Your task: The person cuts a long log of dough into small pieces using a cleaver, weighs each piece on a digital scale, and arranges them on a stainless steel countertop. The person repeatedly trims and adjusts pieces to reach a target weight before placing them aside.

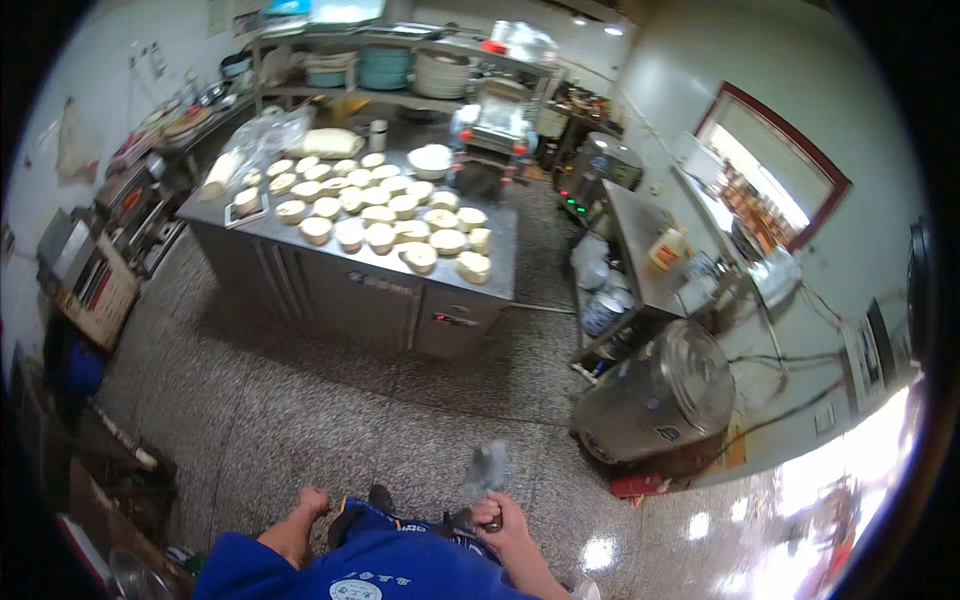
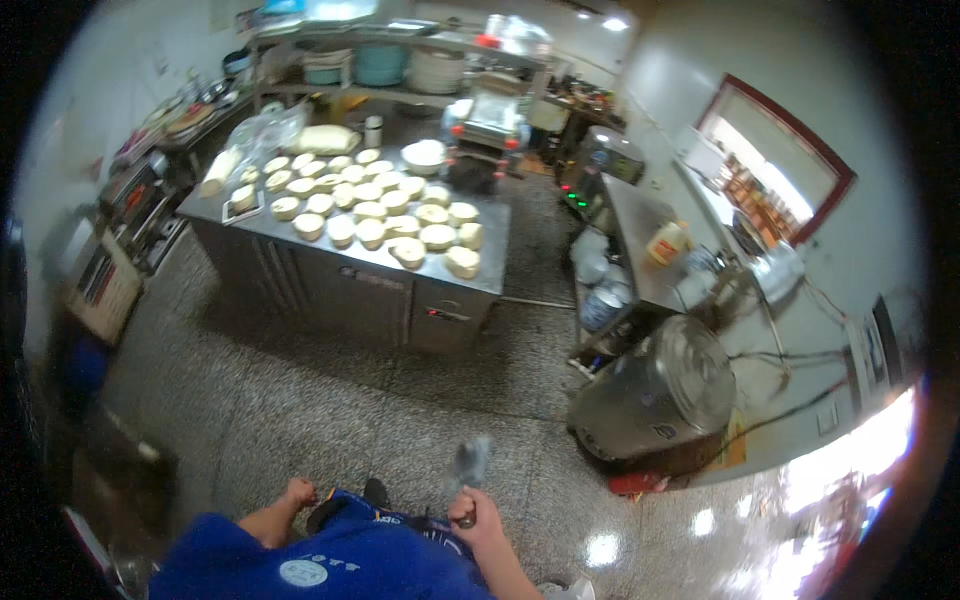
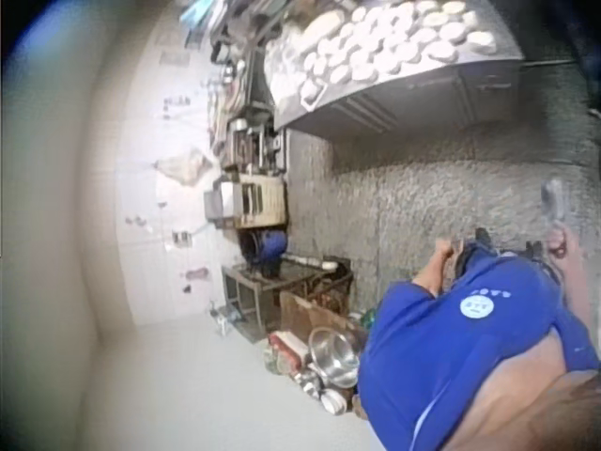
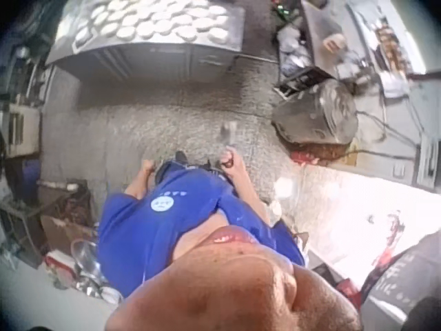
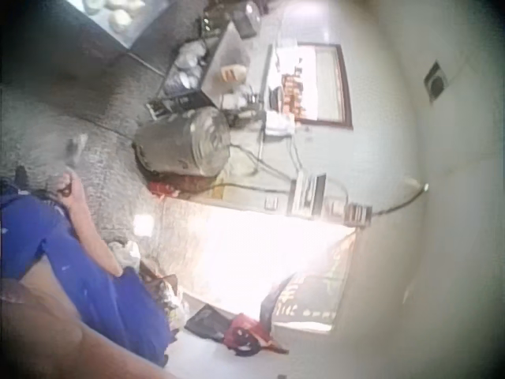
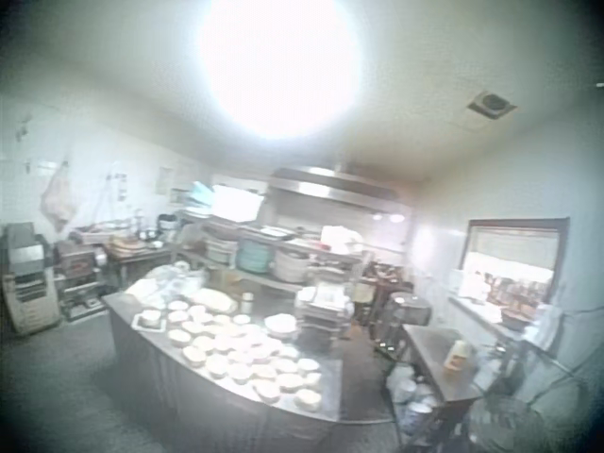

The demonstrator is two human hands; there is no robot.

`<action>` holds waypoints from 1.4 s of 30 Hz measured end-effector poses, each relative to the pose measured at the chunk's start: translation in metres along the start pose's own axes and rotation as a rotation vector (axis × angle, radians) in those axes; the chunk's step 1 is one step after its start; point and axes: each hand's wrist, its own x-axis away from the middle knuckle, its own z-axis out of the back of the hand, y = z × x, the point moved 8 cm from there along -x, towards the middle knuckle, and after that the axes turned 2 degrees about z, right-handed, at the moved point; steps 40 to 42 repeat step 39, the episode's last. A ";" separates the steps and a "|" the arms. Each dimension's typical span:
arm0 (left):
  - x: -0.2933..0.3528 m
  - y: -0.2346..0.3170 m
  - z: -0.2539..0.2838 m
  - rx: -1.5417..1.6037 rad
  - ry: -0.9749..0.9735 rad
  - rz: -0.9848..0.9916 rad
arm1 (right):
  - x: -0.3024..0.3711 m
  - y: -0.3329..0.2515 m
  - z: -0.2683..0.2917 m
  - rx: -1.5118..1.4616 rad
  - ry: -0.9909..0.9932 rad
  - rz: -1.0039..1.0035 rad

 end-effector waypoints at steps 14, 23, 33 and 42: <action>-0.045 -0.123 0.230 1.042 0.229 0.456 | -0.288 0.186 -0.387 1.003 -0.182 0.101; -0.223 0.033 0.504 0.482 0.221 0.125 | -0.481 0.308 -0.555 0.894 -0.039 0.061; -0.423 0.327 0.834 0.912 0.084 -0.313 | -0.620 0.389 -0.754 1.008 -0.024 0.290; -0.566 0.452 0.956 0.727 -0.127 -0.513 | -0.718 0.442 -0.805 0.796 0.137 0.549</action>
